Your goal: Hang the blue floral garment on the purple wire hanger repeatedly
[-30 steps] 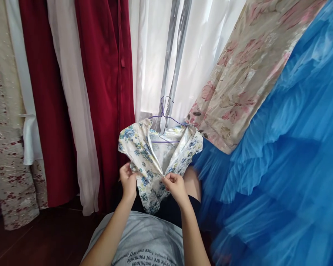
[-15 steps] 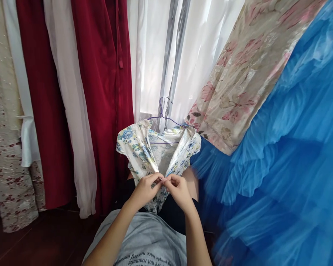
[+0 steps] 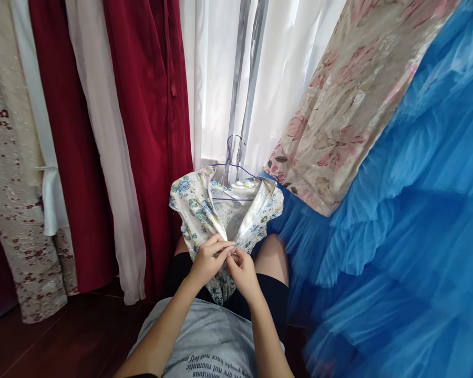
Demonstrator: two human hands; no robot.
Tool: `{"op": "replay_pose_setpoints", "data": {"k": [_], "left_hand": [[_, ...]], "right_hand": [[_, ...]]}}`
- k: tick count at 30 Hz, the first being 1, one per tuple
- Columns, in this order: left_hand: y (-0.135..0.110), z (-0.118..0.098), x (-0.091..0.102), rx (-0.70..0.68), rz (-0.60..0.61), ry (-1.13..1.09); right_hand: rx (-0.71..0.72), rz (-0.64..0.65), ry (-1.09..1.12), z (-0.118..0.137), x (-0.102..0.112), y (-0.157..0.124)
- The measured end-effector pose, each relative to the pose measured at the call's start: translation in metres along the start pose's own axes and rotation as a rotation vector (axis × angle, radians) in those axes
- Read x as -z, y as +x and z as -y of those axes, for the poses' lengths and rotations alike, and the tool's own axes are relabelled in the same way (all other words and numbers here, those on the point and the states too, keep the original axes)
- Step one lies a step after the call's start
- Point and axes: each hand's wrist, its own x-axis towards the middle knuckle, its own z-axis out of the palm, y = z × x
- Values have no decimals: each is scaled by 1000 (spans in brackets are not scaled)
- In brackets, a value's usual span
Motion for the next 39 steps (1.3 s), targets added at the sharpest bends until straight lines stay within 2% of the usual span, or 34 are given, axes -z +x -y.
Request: {"op": "replay_pose_setpoints", "data": {"k": [2, 4, 8, 12, 15, 18, 22, 24, 27, 31, 34, 39], "left_hand": [[10, 6, 5, -46, -65, 9], [31, 12, 14, -81, -117, 42], [109, 13, 39, -143, -189, 170], [192, -1, 59, -217, -203, 271], [226, -9, 67, -233, -268, 297], [230, -10, 71, -232, -285, 262], [211, -11, 77, -229, -66, 149], [203, -17, 83, -220, 20, 151], [197, -29, 91, -240, 149, 187], [199, -41, 98, -372, 309, 286], [200, -43, 99, -420, 285, 356], [196, -43, 93, -351, 144, 419]], "right_hand": [[-1, 8, -40, -3, -1, 1], [-9, 32, -115, -3, 2, 1], [-45, 56, -192, 3, 8, -3], [-13, 6, -183, 12, 9, -10], [-14, 33, -198, 14, 14, -19], [-45, 95, -253, 12, 26, -27], [-79, 170, -310, 21, 42, -14], [-64, 176, -278, 36, 44, 9], [31, 176, -199, 73, 40, 58], [203, 135, -126, 121, 27, 125], [280, 80, -176, 135, 20, 153], [356, -19, -233, 129, 17, 160]]}}
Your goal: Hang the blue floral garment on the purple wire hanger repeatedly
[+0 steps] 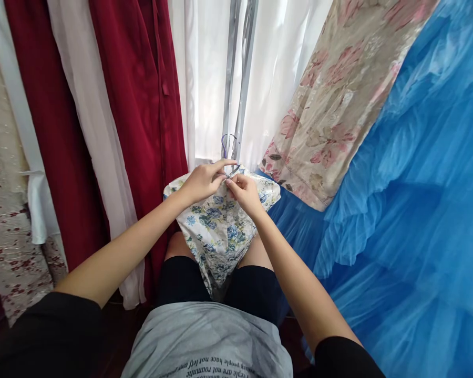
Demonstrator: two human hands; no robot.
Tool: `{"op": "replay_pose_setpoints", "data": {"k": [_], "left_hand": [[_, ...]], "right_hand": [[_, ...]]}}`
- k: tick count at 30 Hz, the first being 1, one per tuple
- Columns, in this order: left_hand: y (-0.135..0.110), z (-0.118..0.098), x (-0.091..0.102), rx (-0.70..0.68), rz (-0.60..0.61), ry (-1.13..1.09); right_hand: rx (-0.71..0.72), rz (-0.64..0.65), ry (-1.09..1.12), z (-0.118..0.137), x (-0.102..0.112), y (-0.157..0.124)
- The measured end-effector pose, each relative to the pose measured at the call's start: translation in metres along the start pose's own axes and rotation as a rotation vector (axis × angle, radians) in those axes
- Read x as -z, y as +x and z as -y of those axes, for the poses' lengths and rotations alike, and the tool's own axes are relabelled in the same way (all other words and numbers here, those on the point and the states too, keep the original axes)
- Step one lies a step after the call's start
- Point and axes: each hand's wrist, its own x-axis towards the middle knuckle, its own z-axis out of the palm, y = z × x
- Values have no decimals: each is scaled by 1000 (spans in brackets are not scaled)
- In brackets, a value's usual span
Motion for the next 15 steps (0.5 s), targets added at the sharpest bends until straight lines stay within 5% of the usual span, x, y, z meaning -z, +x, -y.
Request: {"op": "replay_pose_setpoints", "data": {"k": [6, 10, 15], "left_hand": [[6, 17, -5, 123, -271, -110], [-2, 77, 13, 298, -606, -315], [-55, 155, 15, 693, -1091, -532]], "right_hand": [[-106, -25, -125, -28, -3, -13], [-139, 22, -94, -47, -5, -31], [-144, 5, -19, -46, -22, -49]]}}
